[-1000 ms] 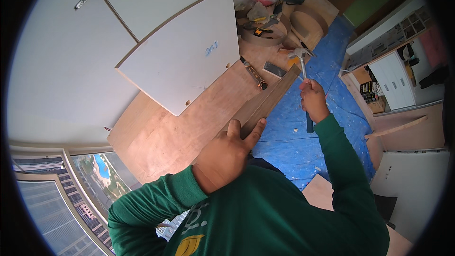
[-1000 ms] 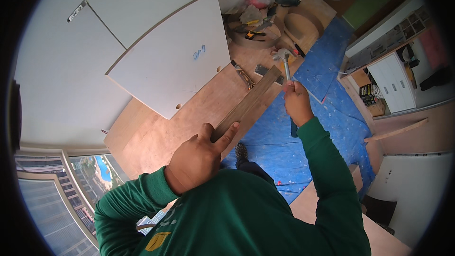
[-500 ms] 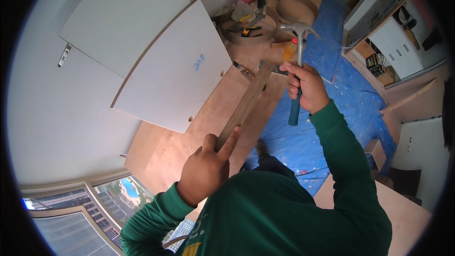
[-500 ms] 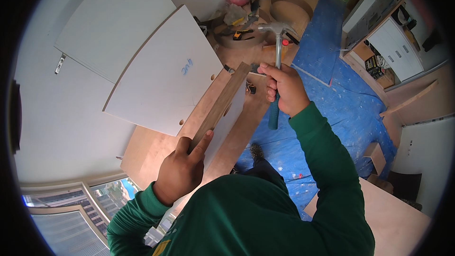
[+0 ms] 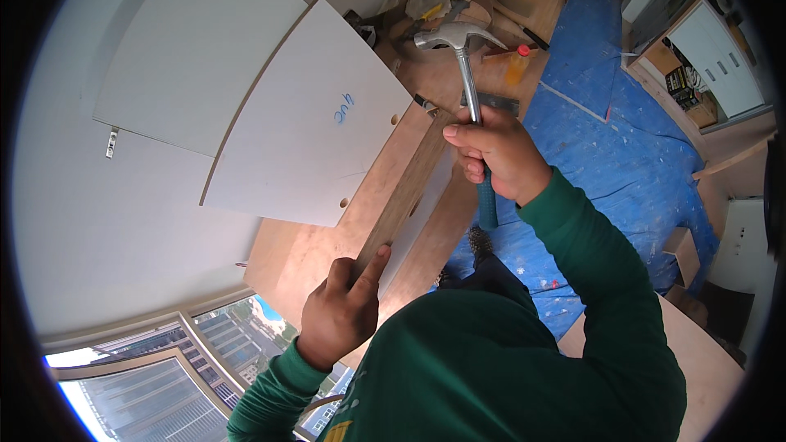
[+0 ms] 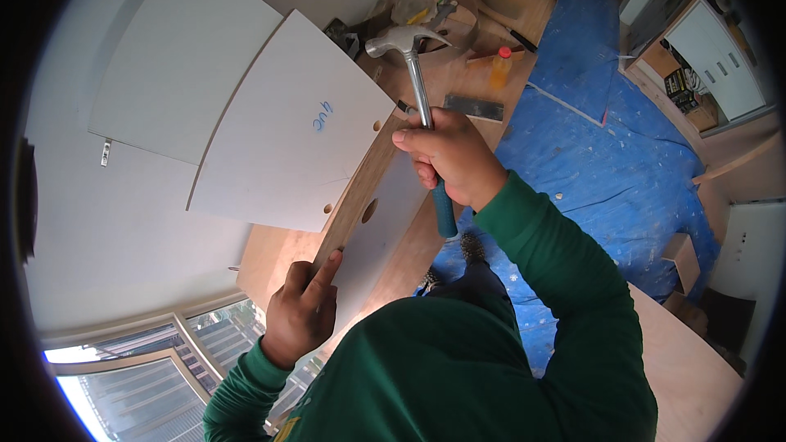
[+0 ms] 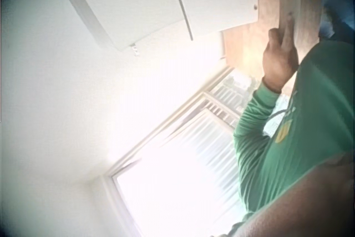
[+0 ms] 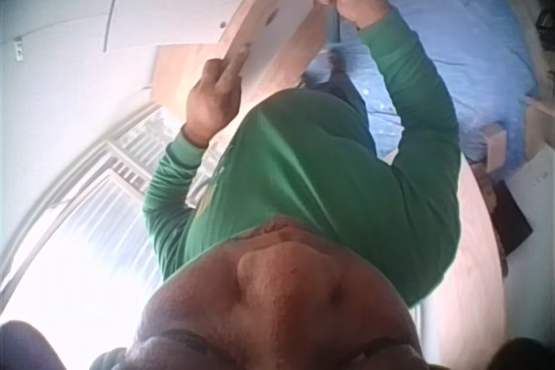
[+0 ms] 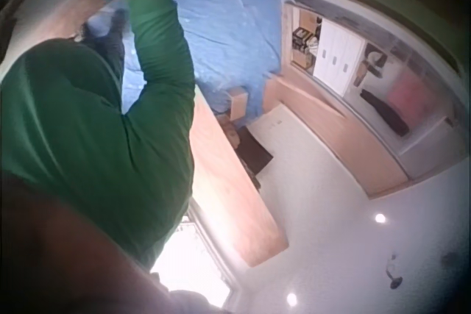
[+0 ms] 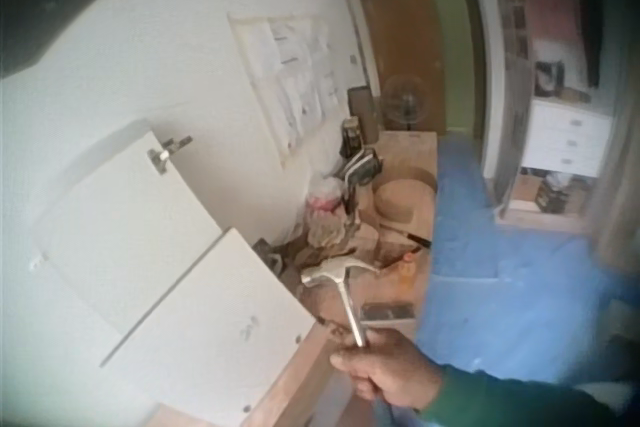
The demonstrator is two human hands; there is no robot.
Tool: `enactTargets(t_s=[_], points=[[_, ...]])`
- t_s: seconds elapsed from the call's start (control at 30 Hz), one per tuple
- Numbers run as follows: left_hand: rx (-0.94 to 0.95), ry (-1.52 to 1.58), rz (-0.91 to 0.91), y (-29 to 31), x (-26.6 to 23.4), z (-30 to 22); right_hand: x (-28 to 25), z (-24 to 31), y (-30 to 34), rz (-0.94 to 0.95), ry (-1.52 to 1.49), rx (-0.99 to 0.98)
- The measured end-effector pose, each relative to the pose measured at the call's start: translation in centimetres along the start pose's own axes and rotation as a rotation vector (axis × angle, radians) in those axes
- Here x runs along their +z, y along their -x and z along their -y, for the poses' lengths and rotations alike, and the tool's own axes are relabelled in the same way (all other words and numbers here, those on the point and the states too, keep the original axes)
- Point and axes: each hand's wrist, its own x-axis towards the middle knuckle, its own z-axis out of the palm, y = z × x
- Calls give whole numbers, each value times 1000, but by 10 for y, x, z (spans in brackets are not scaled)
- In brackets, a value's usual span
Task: The person assembles a wooden cabinet by aligning and attaching edge banding to a white panel. They use a utility knife to trim the banding and a hammer to tap it into place, then position the panel against the wall.
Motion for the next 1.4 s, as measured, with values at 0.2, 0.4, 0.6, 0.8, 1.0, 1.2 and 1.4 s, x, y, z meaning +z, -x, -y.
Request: enactTargets(t_s=[0.2, 0.4, 0.6, 0.8, 1.0, 1.2, 1.4], points=[[-22, 16, 3, -3, -1, -6, -17, 4, -5, 129, -126, 83], [-42, -35, -15, -7, -1, -11, -25, 5, -13, 222, -112, 134], [-58, -53, -18, -8, 0, -10, -28, 10, -18, 268, -174, 232], [-57, -58, -34, -9, 0, -14, -27, 12, -19, 261, -182, 172], [-44, -20, -51, -7, 0, -14, -27, 45, 7, 2, 365, -176], [-50, 26, -78, -1, -1, -18, -17, 54, 38, 168, 1004, -487], [-136, 166, -27, 36, -19, -6, 0, 44, 50, 165, 1253, -323]])
